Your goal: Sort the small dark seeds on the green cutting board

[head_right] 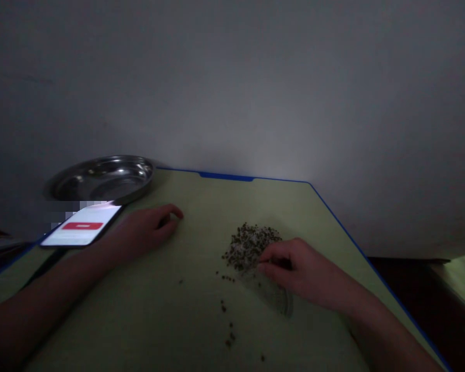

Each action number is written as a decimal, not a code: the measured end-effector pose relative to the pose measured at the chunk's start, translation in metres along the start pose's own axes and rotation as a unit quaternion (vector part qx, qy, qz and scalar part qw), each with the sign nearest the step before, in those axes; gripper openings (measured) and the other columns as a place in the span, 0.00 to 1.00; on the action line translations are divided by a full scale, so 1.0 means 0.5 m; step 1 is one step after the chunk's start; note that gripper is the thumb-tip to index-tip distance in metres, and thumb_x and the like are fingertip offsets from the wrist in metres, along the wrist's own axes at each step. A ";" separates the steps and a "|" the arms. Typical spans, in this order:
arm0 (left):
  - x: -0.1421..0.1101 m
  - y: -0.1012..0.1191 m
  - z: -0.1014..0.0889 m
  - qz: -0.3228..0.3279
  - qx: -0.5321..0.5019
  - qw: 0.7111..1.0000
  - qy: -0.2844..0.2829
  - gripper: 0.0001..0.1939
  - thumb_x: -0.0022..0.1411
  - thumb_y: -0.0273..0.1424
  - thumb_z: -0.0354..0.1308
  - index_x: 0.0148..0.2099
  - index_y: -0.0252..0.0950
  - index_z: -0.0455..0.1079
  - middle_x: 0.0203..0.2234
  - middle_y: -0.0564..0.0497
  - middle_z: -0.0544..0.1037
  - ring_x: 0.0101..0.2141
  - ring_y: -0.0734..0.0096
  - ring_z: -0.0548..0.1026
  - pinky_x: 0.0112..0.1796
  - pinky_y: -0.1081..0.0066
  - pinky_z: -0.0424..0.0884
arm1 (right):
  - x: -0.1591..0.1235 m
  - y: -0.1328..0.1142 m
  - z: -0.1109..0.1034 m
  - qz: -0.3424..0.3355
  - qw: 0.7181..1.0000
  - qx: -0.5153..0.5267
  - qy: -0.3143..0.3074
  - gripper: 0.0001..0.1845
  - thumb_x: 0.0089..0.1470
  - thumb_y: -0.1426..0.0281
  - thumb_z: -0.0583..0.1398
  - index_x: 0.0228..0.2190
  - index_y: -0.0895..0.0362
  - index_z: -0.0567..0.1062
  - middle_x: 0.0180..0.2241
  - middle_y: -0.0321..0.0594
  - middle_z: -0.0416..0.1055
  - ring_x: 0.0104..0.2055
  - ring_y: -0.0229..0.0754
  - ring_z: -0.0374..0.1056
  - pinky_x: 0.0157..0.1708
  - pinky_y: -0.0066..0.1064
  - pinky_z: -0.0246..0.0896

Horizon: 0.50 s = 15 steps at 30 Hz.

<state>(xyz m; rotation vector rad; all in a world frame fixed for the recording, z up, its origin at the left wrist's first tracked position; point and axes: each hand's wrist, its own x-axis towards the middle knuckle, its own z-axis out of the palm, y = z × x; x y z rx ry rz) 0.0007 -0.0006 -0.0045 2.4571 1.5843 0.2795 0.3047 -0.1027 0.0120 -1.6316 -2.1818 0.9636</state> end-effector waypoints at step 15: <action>-0.003 -0.017 0.003 0.004 -0.053 0.998 0.040 0.19 0.58 0.35 0.45 0.48 0.38 0.70 0.28 0.50 0.77 0.28 0.68 0.73 0.29 0.70 0.62 | 0.066 -0.209 0.021 -0.227 0.928 -0.281 0.089 0.09 0.57 0.70 0.58 0.29 0.56 0.77 0.26 0.36 0.73 0.28 0.36 0.64 0.28 0.29 0.49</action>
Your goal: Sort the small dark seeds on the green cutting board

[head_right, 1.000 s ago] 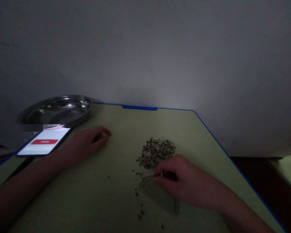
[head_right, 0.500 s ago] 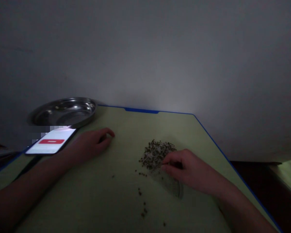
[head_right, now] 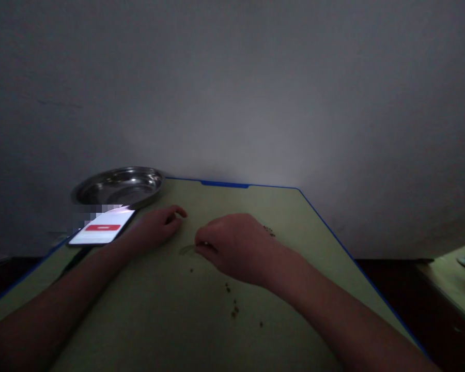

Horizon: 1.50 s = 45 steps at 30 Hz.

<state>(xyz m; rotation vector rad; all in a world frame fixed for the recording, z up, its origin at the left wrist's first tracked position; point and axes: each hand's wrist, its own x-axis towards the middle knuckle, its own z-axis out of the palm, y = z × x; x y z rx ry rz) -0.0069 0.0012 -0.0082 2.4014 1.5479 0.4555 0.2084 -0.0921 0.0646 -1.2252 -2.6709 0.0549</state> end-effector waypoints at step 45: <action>0.006 -0.006 0.002 -0.014 -0.012 1.000 -0.005 0.18 0.58 0.33 0.47 0.47 0.38 0.70 0.34 0.49 0.78 0.33 0.66 0.75 0.33 0.70 0.65 | -0.130 0.078 0.031 0.150 0.970 0.188 -0.025 0.11 0.58 0.68 0.57 0.28 0.58 0.78 0.26 0.37 0.73 0.27 0.37 0.65 0.27 0.29 0.56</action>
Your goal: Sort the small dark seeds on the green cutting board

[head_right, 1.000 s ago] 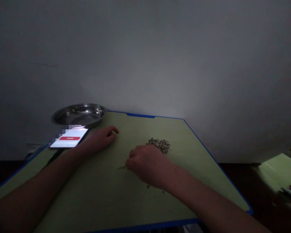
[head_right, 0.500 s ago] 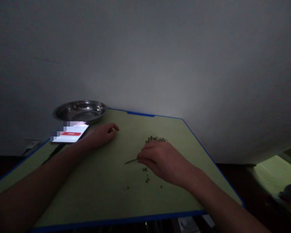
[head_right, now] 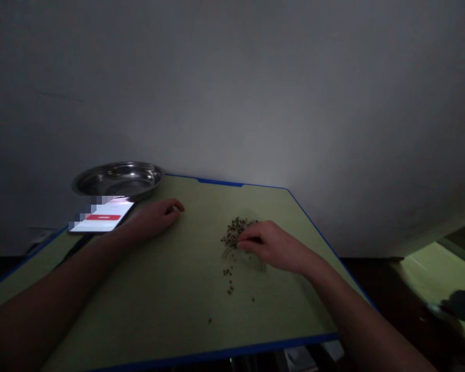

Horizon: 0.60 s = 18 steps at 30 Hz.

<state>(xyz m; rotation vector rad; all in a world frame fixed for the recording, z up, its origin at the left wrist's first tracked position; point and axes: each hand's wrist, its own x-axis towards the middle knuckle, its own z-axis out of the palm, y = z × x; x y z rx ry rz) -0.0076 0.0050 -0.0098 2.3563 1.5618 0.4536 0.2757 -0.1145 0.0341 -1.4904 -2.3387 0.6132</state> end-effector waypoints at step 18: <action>-0.002 0.007 -0.002 -0.010 0.018 1.000 -0.002 0.17 0.58 0.34 0.47 0.46 0.40 0.71 0.33 0.49 0.78 0.32 0.67 0.74 0.32 0.70 0.65 | -0.039 0.047 0.006 0.065 0.997 -0.008 0.042 0.14 0.58 0.67 0.54 0.26 0.58 0.76 0.25 0.38 0.72 0.27 0.38 0.63 0.27 0.30 0.55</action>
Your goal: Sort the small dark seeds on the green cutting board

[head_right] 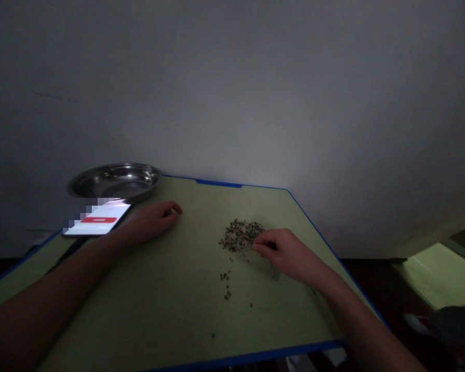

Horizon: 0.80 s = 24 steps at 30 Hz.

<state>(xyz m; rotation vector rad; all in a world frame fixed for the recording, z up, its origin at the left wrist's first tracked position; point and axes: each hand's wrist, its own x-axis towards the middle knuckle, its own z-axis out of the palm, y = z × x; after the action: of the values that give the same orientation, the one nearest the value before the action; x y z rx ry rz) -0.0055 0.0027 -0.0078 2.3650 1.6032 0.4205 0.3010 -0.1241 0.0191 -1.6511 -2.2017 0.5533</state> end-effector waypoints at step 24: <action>0.002 -0.004 0.003 0.010 0.001 1.000 0.002 0.18 0.57 0.34 0.46 0.47 0.40 0.71 0.34 0.49 0.78 0.32 0.65 0.74 0.33 0.69 0.65 | 0.013 -0.030 0.005 -0.013 1.000 0.015 -0.004 0.13 0.58 0.67 0.55 0.29 0.57 0.78 0.27 0.38 0.73 0.28 0.39 0.65 0.28 0.30 0.56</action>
<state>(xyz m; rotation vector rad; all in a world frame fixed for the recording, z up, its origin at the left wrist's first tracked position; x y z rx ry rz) -0.0062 0.0041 -0.0098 2.3849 1.5838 0.4291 0.2852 -0.1219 0.0246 -1.6048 -2.2073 0.5832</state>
